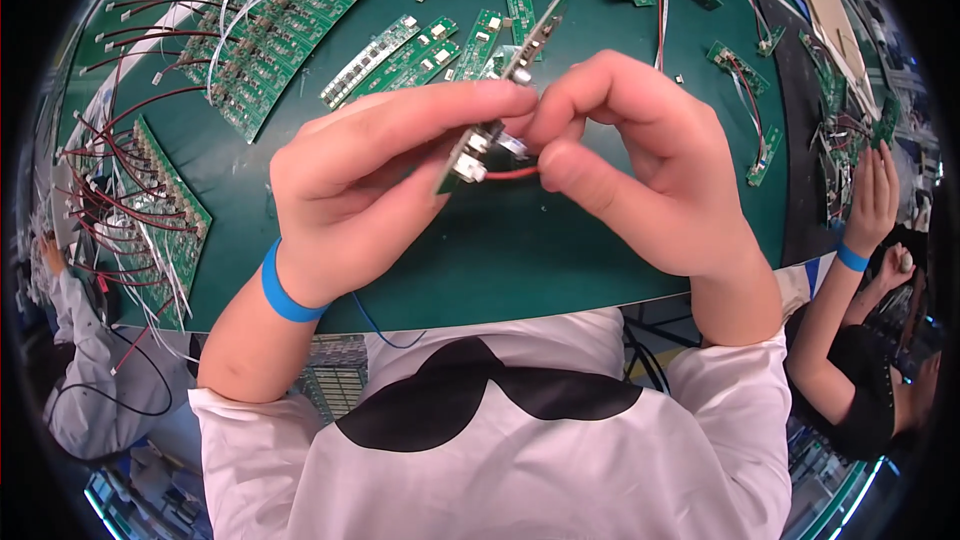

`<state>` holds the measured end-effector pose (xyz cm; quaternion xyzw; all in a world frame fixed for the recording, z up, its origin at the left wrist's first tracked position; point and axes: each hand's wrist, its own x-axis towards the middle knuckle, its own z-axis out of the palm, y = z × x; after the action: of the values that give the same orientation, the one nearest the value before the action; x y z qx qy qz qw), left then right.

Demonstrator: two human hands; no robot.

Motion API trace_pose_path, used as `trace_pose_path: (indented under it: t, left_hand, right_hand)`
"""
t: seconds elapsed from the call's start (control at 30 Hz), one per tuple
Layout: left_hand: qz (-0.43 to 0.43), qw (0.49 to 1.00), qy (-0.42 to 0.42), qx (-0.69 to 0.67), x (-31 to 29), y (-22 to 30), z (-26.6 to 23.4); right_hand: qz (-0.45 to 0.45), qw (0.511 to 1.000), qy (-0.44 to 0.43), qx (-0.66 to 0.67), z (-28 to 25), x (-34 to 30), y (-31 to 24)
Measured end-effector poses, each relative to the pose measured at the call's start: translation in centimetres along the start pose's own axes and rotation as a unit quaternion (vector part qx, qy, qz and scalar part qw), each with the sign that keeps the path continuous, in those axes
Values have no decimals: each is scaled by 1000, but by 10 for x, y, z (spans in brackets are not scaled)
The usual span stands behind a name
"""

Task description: The person assembles small electronic components by connecting wires to circuit boards by hand.

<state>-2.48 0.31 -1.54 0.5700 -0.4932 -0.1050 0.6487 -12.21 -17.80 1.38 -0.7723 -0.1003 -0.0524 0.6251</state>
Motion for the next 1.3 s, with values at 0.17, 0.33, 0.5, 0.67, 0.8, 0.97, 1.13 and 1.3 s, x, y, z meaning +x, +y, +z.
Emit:
trace_pose_path:
  t: [0.17, 0.33, 0.5, 0.67, 0.8, 0.97, 1.13, 1.3]
  left_hand:
    - [-77, 983, 13, -164, -2, 1, -4]
    - [-265, 942, 74, -192, -2, 12, 2]
    - [-323, 899, 55, -290, 4, 9, 5]
    - [-333, 902, 5, -275, -1, 2, 9]
    - [-286, 926, -56, -241, -8, -6, 3]
    - [-264, 948, -23, -176, -7, -3, 5]
    - [-236, 967, -19, -94, -3, 6, 6]
    - [-278, 957, 10, -86, -3, 10, 8]
  right_hand:
    - [60, 995, 43, 64, -3, 1, 3]
    - [24, 997, 15, -71, -5, 1, 4]
    - [34, 992, 0, -120, -10, 0, 9]
    - [48, 992, -7, -116, -6, -3, 12]
    - [103, 987, 12, -125, -2, -4, 11]
    - [-4, 958, 32, -285, 2, -5, 14]
    - [-27, 956, 83, -279, 9, -6, 13]
    - [-108, 913, 116, -375, 13, -3, 13]
